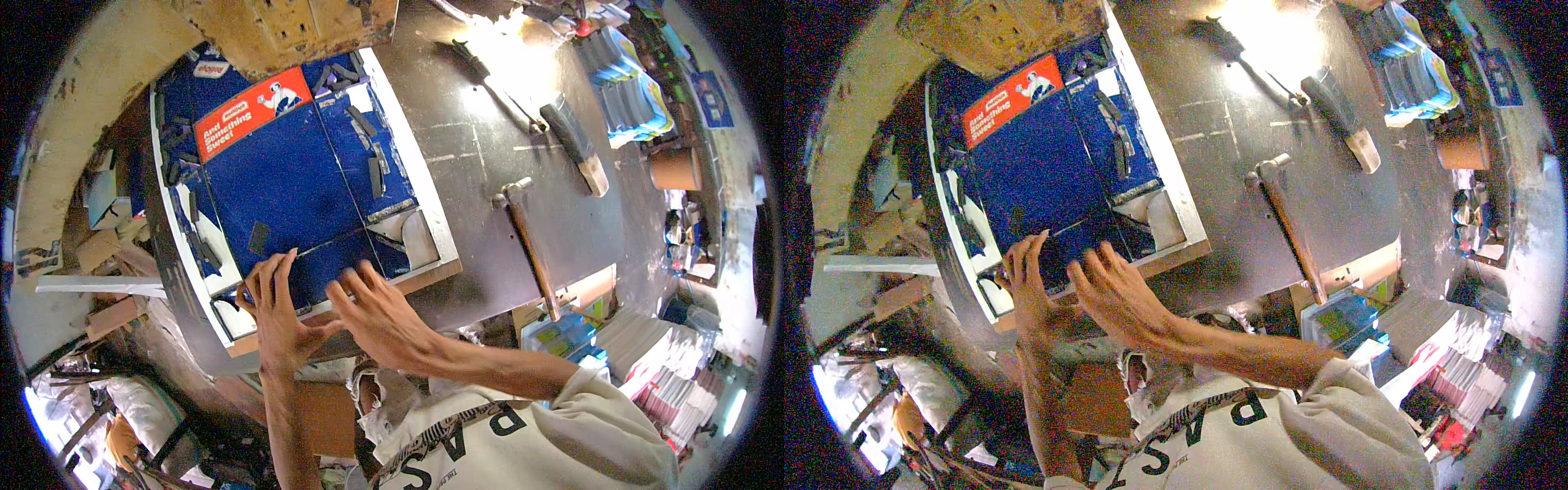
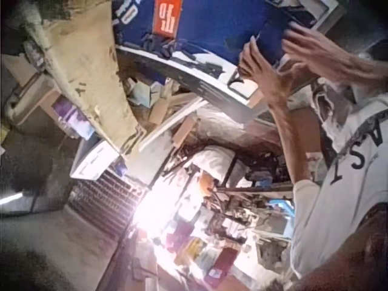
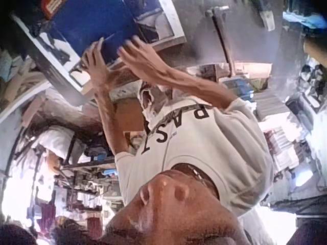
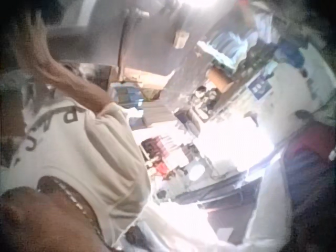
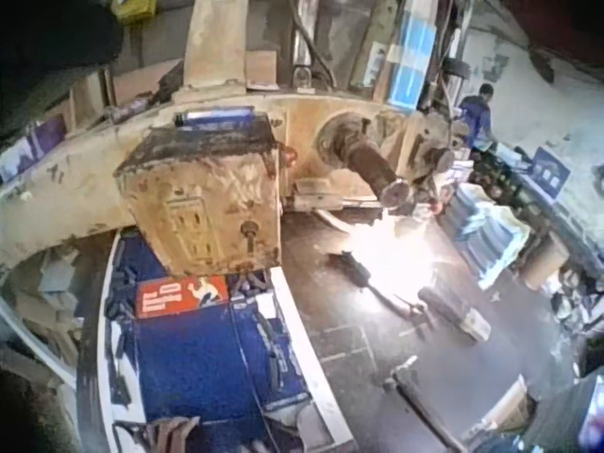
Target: The person assembles a die-cutting board by inserting metal cutting rules and rubber strips into the grooves, tapping them into place using a hammer and metal guide, and adjusting the pieces by hand and with pliers.
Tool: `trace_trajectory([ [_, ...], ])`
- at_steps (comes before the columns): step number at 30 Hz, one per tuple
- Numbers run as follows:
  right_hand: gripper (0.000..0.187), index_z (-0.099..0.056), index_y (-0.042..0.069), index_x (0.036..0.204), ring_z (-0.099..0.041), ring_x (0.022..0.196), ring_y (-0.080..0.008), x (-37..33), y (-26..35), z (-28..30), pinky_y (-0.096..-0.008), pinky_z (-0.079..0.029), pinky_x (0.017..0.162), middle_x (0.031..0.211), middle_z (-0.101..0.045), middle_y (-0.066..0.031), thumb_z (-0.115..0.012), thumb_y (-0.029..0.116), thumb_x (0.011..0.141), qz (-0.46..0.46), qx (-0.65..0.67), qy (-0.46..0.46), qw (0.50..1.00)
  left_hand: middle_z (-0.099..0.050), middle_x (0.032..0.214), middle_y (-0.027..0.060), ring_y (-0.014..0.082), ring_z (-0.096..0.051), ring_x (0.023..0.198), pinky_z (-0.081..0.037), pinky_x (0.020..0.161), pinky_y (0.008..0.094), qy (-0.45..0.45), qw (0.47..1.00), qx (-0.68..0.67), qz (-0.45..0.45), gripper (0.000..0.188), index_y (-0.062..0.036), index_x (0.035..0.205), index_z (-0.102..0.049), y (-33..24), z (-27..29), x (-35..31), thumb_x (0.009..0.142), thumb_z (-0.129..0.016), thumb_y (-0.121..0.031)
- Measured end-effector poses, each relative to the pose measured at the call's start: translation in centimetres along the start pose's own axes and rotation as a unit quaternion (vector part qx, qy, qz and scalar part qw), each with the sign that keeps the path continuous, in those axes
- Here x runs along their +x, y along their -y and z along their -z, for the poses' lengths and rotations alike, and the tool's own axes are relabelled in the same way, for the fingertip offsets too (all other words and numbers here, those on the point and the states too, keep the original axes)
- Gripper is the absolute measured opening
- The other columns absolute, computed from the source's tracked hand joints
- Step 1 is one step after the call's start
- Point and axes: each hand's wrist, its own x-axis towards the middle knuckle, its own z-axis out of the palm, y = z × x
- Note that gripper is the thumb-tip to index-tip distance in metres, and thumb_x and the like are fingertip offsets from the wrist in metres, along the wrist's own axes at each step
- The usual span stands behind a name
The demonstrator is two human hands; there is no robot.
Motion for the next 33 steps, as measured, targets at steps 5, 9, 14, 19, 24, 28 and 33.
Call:
trace_trajectory([
  [5, 0.031, -0.06, 0.0, 0.107, -0.054, 0.085, -0.0293, -8.8, -1.7, 3.6, -0.0383, -0.047, 0.075, 0.092, -0.056, -0.0126, -0.064, -0.005, 0.077, -0.105, 0.15, 0.026, 0.983, -0.052, 0.13, 0.011, 0.0331, -0.044, 0.125, -0.025, 0.108, 0.0507, -0.02, 1.0, -0.008, -0.018, 0.104, -0.0113, 0.131, -0.05, 0.2, 0.1, 0.3, 0.042, -0.089, -0.051],
  [9, 0.017, -0.068, 0.003, 0.098, -0.061, 0.074, -0.0201, -11.4, -6.5, 6.6, -0.0295, -0.05, 0.065, 0.086, -0.064, -0.0097, -0.065, -0.004, 0.083, -0.234, 0.044, -0.122, 0.964, -0.052, 0.129, 0.0114, 0.0335, -0.044, 0.126, -0.025, 0.108, 0.0511, -0.032, 0.999, -0.038, -0.02, 0.105, -0.0123, 0.128, -0.051, 1.0, -0.1, 0.1, 0.04, -0.089, -0.053],
  [14, 0.015, -0.07, 0.005, 0.1, -0.06, 0.083, -0.023, -11.5, -12.3, 8.8, -0.0321, -0.05, 0.073, 0.087, -0.062, -0.0108, -0.067, 0.003, 0.085, -0.286, -0.003, -0.142, 0.948, -0.051, 0.13, 0.0093, 0.0292, -0.045, 0.125, -0.019, 0.109, 0.0507, -0.01, 0.999, -0.047, -0.025, 0.107, -0.0107, 0.129, -0.048, 2.9, 0.6, -0.7, 0.035, -0.093, -0.034],
  [19, 0.026, -0.07, 0.007, 0.11, -0.063, 0.091, -0.0232, -11.5, -12.5, 7.5, -0.0317, -0.051, 0.079, 0.098, -0.066, -0.0103, -0.073, 0.007, 0.084, -0.215, -0.05, -0.149, 0.964, -0.053, 0.128, 0.0107, 0.0294, -0.047, 0.125, -0.021, 0.11, 0.0479, 0.041, 0.999, 0.008, -0.024, 0.1, -0.0102, 0.125, -0.049, 5.1, 2.8, -0.8, 0.035, -0.091, -0.024],
  [24, 0.03, -0.069, 0.006, 0.111, -0.064, 0.094, -0.0218, -11.4, -9.8, 7.2, -0.0322, -0.051, 0.08, 0.105, -0.066, -0.0093, -0.075, 0.007, 0.082, -0.244, -0.024, -0.149, 0.958, -0.049, 0.134, 0.0111, 0.0315, -0.041, 0.131, -0.023, 0.112, 0.0442, 0.078, 0.996, 0.039, -0.02, 0.095, -0.0098, 0.125, -0.049, 7.2, 5.5, -1.8, 0.039, -0.089, -0.014],
  [28, 0.021, -0.068, 0.004, 0.106, -0.064, 0.089, -0.0207, -11.1, -9.0, 5.4, -0.0308, -0.051, 0.078, 0.1, -0.067, -0.0096, -0.071, 0.005, 0.085, -0.251, 0.036, -0.089, 0.963, -0.051, 0.133, 0.0151, 0.0301, -0.052, 0.119, -0.037, 0.102, 0.0417, -0.013, 0.999, -0.011, 0.047, 0.072, -0.0049, 0.119, -0.054, 3.3, 2.2, -5.1, 0.055, -0.086, -0.011],
  [33, 0.018, -0.068, 0.003, 0.103, -0.065, 0.089, -0.0219, -10.4, -7.6, 2.6, -0.0316, -0.051, 0.078, 0.1, -0.066, -0.0111, -0.07, 0.006, 0.085, -0.225, 0.093, -0.091, 0.966, -0.049, 0.134, 0.0183, 0.0126, -0.061, 0.086, -0.048, 0.065, 0.0232, -0.111, 0.828, -0.474, 0.278, 0.039, -0.0029, 0.107, -0.057, -9.3, -3.7, -11.2, 0.076, -0.079, -0.009],
])
